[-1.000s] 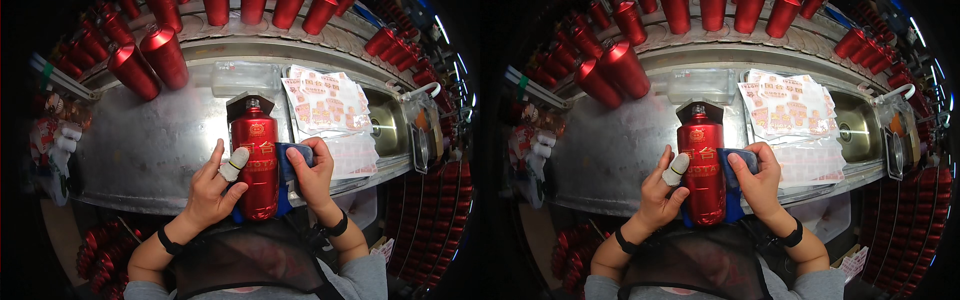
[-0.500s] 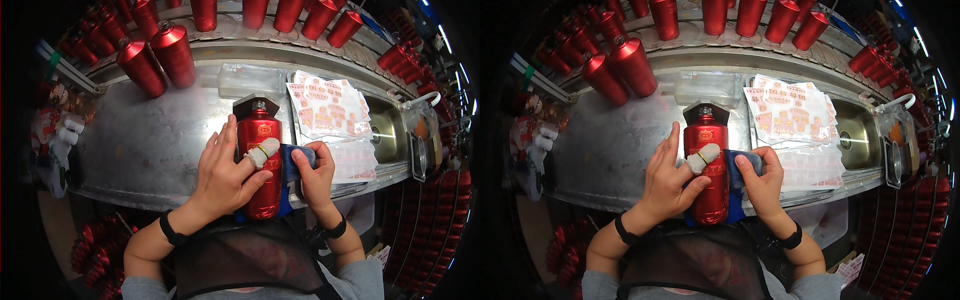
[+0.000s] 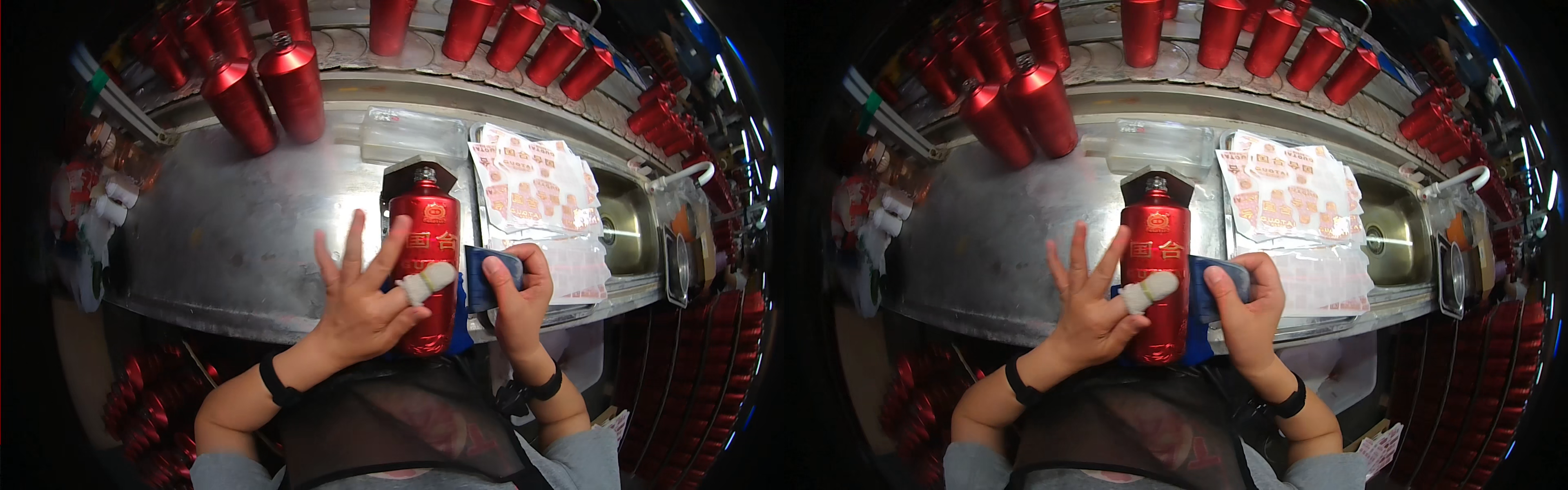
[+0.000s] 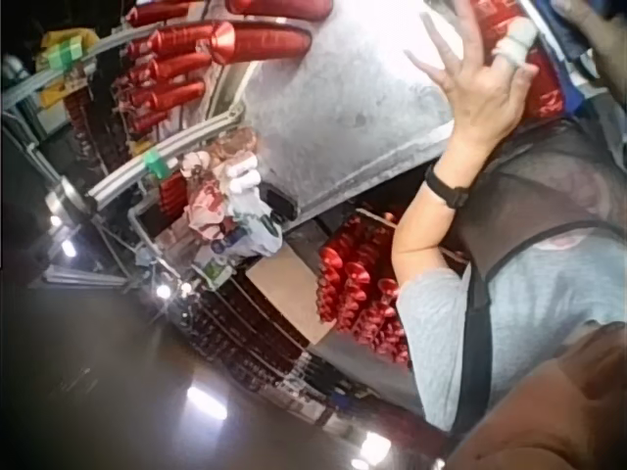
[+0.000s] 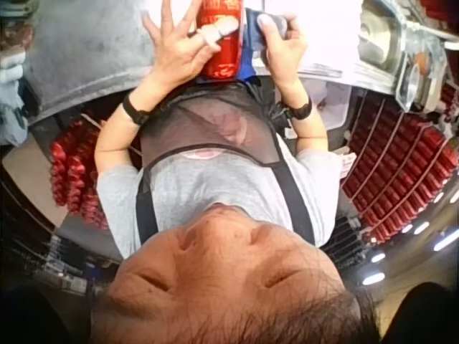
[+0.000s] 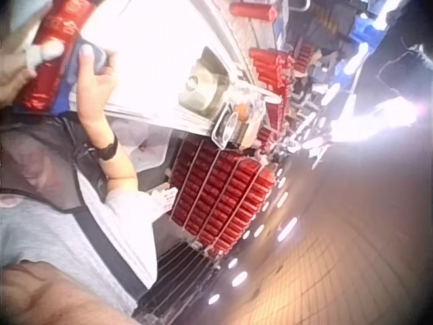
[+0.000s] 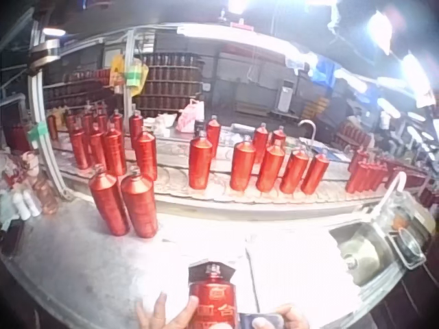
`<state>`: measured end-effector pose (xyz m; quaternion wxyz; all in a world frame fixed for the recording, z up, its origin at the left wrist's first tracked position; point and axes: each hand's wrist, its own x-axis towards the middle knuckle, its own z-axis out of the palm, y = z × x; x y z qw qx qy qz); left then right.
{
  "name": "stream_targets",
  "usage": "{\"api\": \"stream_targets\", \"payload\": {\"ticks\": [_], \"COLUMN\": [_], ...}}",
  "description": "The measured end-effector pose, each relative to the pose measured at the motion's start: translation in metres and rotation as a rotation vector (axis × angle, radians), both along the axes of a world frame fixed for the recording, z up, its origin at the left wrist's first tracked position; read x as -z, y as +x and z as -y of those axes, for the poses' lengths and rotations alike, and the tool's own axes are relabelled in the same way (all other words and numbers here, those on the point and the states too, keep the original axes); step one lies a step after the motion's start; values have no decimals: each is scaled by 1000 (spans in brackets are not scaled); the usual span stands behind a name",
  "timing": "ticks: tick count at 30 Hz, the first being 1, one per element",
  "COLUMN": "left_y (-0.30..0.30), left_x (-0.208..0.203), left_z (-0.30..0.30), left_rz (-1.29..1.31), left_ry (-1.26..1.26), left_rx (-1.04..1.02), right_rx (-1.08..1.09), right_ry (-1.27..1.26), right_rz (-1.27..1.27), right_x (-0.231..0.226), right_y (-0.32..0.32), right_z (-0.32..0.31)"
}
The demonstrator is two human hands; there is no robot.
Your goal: Applying labels and protective seals to liquor bottles on a production line.
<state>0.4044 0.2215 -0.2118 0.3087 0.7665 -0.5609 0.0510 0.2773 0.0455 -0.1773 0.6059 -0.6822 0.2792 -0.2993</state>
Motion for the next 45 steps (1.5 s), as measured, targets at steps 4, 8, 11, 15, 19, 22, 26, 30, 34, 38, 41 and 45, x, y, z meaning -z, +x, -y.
{"api": "stream_targets", "payload": {"ticks": [4, 8, 11, 15, 19, 22, 26, 30, 34, 38, 41, 45], "left_y": [1, 10, 10, 7, 9, 11, 14, 15, 16, 17, 16, 19], "left_x": [14, 19, 16, 7, 23, 23, 19, 21, 28, 34, 32, 30], "left_z": [-13, -8, -4, 5, 4, 3, -2, 4, 6, 3, 1, -2], "left_rz": [-108, -204, -250, -265, -285, -326, -391, -501, -561, -616, -606, -591], "left_ry": [-39, -82, -119, -168, -155, -192, -197, -257, -328, -368, -371, -345], "left_rx": [-132, -161, -139, -46, -29, -13, -30, -14, -41, -66, -77, -104], "right_rx": [-67, -25, 19, -62, -14, -335, -300, -78, -210, -182, -51, -67], "right_ry": [-59, -30, 19, -188, -354, -687, -457, -10, -463, -830, -814, -822], "right_rz": [29, -68, -34, -103, -44, 96, -184, -265, -833, -820, -949, -877], "right_x": [10, 25, 11, 11, 10, 1, -9, 14, 13, 31, 36, 30], "right_y": [9, -2, -1, 1, -1, -10, -34, -70, -69, -57, -60, -66], "right_z": [-15, 10, 8, 2, 11, 5, 24, 100, 115, 118, 140, 161]}}
